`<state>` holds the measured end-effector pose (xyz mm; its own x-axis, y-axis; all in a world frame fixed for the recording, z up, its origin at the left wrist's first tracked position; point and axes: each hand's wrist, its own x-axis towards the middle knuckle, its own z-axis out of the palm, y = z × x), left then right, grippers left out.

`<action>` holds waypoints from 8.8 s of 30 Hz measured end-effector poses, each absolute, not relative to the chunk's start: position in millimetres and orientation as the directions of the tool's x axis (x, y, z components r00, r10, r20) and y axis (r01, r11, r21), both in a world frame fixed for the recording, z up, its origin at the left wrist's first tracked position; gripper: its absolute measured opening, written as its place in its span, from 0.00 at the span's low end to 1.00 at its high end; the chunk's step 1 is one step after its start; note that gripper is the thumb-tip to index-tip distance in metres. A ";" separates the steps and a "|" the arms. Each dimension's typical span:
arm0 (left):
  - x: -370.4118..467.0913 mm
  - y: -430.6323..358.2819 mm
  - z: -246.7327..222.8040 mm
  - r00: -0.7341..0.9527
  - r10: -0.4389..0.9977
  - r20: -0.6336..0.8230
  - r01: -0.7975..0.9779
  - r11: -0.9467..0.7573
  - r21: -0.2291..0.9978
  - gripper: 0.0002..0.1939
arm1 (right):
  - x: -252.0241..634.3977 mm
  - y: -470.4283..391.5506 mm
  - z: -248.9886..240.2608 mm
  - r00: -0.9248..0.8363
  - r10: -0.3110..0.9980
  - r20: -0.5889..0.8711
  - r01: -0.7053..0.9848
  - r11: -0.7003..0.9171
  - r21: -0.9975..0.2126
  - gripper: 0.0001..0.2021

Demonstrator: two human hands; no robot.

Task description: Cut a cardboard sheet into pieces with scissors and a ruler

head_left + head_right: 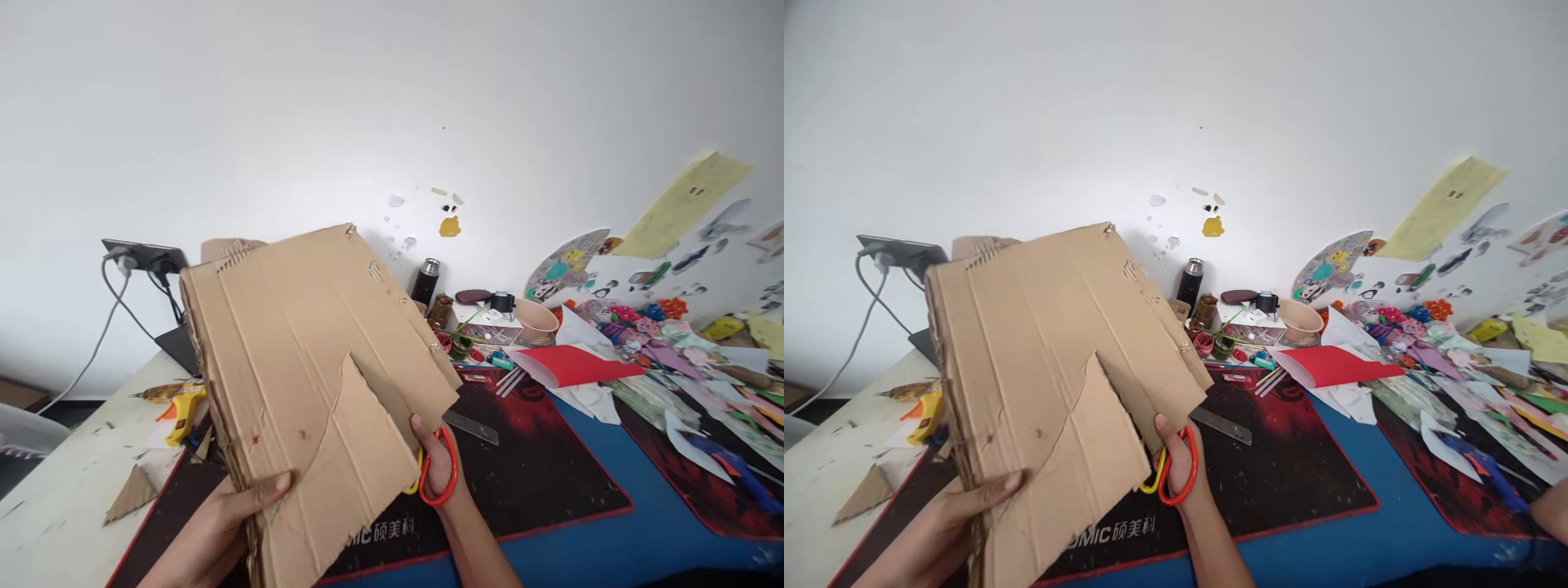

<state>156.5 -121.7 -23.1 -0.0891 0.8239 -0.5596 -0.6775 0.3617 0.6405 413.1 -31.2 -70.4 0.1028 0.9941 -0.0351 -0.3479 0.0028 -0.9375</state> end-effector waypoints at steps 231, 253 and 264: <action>109.6 -69.6 12.2 -0.326 0.933 -0.151 0.168 0.214 0.962 0.29 | 371.1 7.6 -9.7 -0.421 0.905 0.064 0.301 0.206 -0.931 0.29; 100.5 -56.1 -9.1 -0.328 0.922 -0.208 0.182 0.277 0.943 0.32 | 354.9 11.5 -25.9 -0.356 0.923 0.147 0.555 0.335 -0.761 0.21; 99.3 -53.0 -17.3 -0.335 0.898 -0.287 0.084 0.332 0.940 0.31 | 351.5 10.0 -39.9 -0.305 0.933 0.189 0.539 0.333 -0.774 0.19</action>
<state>99.3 -53.0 -17.3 -0.3348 0.8975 -0.2870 0.0839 0.3318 0.9396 351.5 10.0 -39.9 -0.3049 0.9334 0.1895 0.5390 0.3331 -0.7736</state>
